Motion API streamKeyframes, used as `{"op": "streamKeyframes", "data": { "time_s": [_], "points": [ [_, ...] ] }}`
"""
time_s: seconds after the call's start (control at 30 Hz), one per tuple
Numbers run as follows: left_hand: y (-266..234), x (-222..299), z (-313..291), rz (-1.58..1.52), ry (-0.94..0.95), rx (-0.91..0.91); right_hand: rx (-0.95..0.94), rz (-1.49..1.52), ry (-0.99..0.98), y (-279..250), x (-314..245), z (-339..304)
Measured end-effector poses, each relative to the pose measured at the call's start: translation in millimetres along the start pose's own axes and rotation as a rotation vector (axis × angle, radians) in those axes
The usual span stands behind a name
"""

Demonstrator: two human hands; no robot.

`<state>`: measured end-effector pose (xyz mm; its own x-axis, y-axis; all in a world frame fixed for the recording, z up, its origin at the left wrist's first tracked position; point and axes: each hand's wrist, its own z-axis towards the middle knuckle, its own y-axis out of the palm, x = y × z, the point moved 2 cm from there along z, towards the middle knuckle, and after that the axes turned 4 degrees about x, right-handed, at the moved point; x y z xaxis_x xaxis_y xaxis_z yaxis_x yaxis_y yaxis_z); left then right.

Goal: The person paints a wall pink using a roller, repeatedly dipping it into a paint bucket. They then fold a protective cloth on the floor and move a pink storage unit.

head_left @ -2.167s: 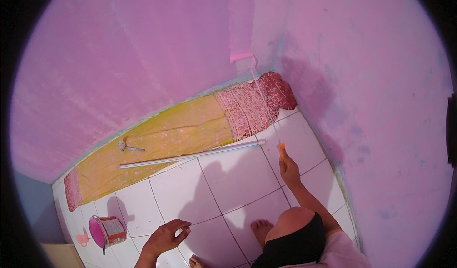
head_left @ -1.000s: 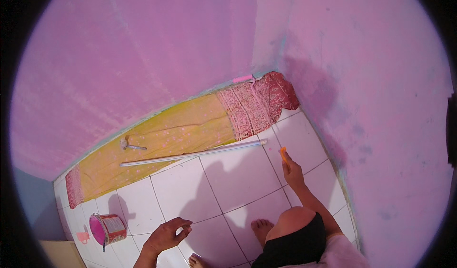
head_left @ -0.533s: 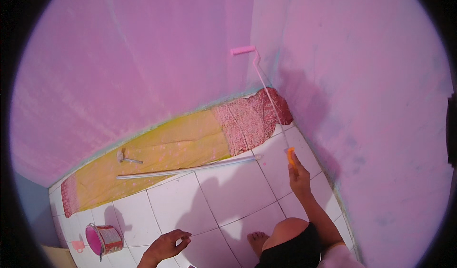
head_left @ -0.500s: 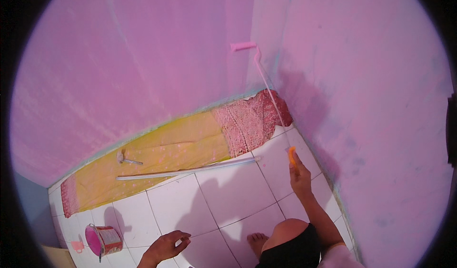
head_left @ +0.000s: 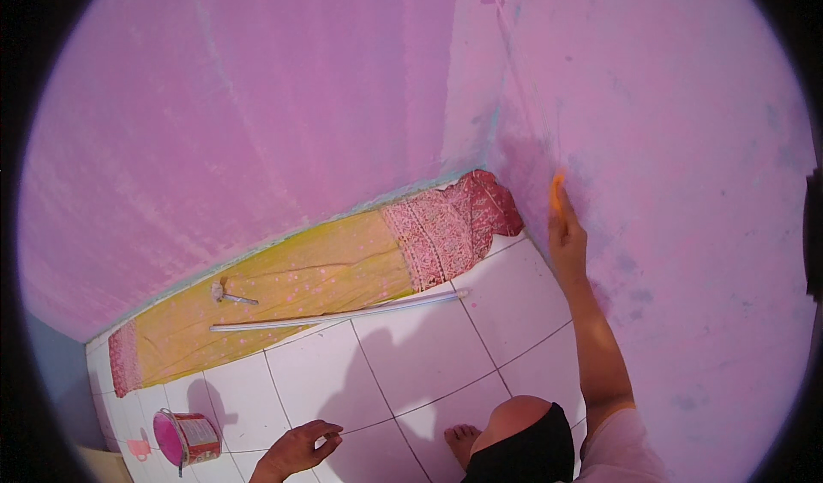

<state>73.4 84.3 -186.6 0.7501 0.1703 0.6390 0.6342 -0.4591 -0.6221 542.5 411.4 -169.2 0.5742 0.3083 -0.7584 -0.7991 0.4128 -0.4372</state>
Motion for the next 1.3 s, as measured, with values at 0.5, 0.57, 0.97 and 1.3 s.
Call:
{"op": "streamKeyframes", "data": {
  "time_s": [0.5, 0.57, 0.97, 1.3],
  "points": [
    [0.8, 6.1, -6.4, -0.043, 0.105, 0.09, 0.001, -0.022, -0.19, 33.3, 53.7, -93.0],
    [0.8, 6.0, -6.7, -0.078, 0.138, 0.118, 0.03, 0.041, -0.225, 30.9, 43.7, -65.8],
    [4.1, 9.8, -0.3, -0.056, 0.171, 0.099, 0.197, -0.01, -0.216, -19.0, -56.3, 100.5],
    [1.2, 15.3, -1.6, 0.007, 0.036, 0.028, 0.025, -0.004, -0.227, 9.1, 48.0, -22.2]
  ]
}}
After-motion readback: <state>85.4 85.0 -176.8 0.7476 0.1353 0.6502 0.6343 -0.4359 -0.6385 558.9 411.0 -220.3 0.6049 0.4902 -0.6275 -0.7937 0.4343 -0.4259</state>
